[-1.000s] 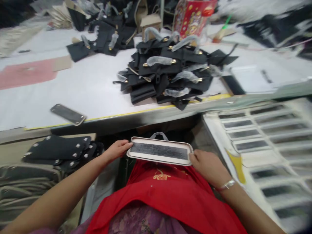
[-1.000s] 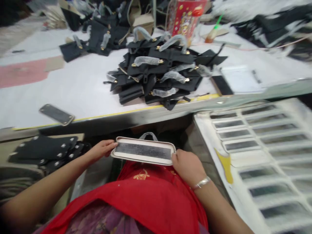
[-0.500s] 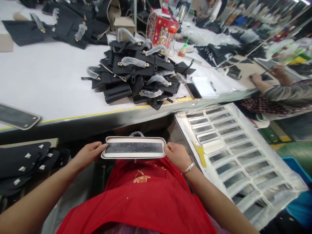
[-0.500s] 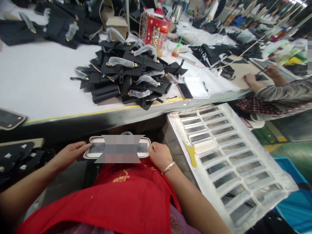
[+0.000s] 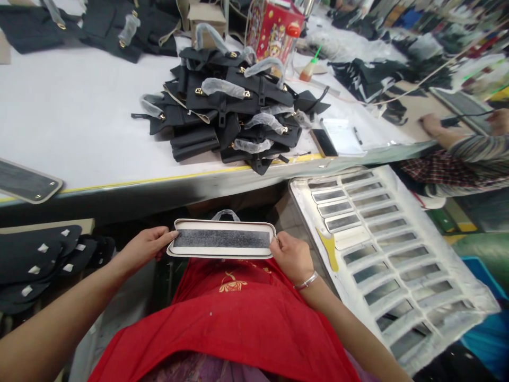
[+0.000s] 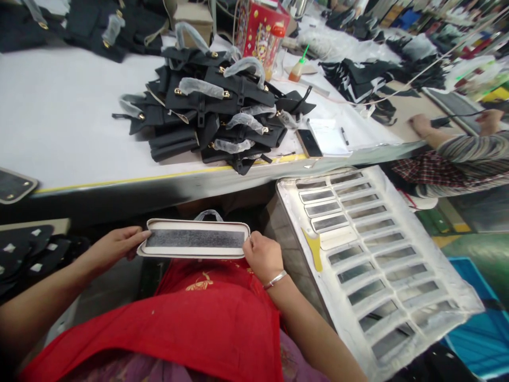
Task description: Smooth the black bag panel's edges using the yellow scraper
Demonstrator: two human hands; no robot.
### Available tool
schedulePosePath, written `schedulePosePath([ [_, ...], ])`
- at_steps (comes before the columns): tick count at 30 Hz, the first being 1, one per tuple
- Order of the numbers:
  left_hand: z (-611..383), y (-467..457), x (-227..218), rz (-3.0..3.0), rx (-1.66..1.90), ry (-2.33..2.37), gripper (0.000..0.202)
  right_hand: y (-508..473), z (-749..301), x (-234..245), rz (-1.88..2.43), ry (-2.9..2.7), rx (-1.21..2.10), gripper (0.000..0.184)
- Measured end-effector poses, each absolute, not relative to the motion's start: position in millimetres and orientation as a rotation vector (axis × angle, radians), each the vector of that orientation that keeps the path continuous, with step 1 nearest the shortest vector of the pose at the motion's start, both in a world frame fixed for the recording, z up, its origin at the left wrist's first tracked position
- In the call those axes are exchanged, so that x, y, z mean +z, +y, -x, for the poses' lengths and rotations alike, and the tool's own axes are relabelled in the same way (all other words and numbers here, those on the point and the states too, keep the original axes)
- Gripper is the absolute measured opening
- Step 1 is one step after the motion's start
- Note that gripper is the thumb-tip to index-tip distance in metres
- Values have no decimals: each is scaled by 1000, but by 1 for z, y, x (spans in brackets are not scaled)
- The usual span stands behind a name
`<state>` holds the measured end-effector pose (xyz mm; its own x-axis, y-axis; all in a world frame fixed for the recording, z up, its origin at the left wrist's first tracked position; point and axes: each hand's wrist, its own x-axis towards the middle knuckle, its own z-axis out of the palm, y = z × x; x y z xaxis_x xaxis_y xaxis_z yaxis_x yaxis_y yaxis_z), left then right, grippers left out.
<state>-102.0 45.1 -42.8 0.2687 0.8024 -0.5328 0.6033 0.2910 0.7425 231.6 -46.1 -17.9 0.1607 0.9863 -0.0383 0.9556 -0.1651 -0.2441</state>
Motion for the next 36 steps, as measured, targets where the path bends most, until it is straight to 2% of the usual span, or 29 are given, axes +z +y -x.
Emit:
schedulePosePath([
  [3,102,47,-40,-1387,206,1421,52,-43,-234,-14,2255,-1910,409,26],
  [5,102,48,-39,-1371,200,1416,52,-42,-241,-12,2161,-1759,773,29],
  [8,103,48,-40,-1330,197,1393,53,-42,-256,-16,1847,-1194,1478,32],
  [11,105,47,-45,-1262,199,1354,53,-43,-266,-27,1486,-698,1783,33],
  [14,107,47,-50,-1196,218,1336,50,-43,-268,-39,1305,-507,1893,36],
  [18,109,46,-53,-1163,211,1341,46,-39,-267,-44,1274,-526,1958,38],
  [25,111,50,-56,-1139,171,1290,46,-21,-276,-39,1484,-630,2103,43],
  [31,98,50,-36,-1306,207,1328,47,-14,-274,-23,1582,-726,2129,45],
  [36,107,51,-41,-1075,263,1158,46,-13,-275,-18,1678,-809,2187,44],
])
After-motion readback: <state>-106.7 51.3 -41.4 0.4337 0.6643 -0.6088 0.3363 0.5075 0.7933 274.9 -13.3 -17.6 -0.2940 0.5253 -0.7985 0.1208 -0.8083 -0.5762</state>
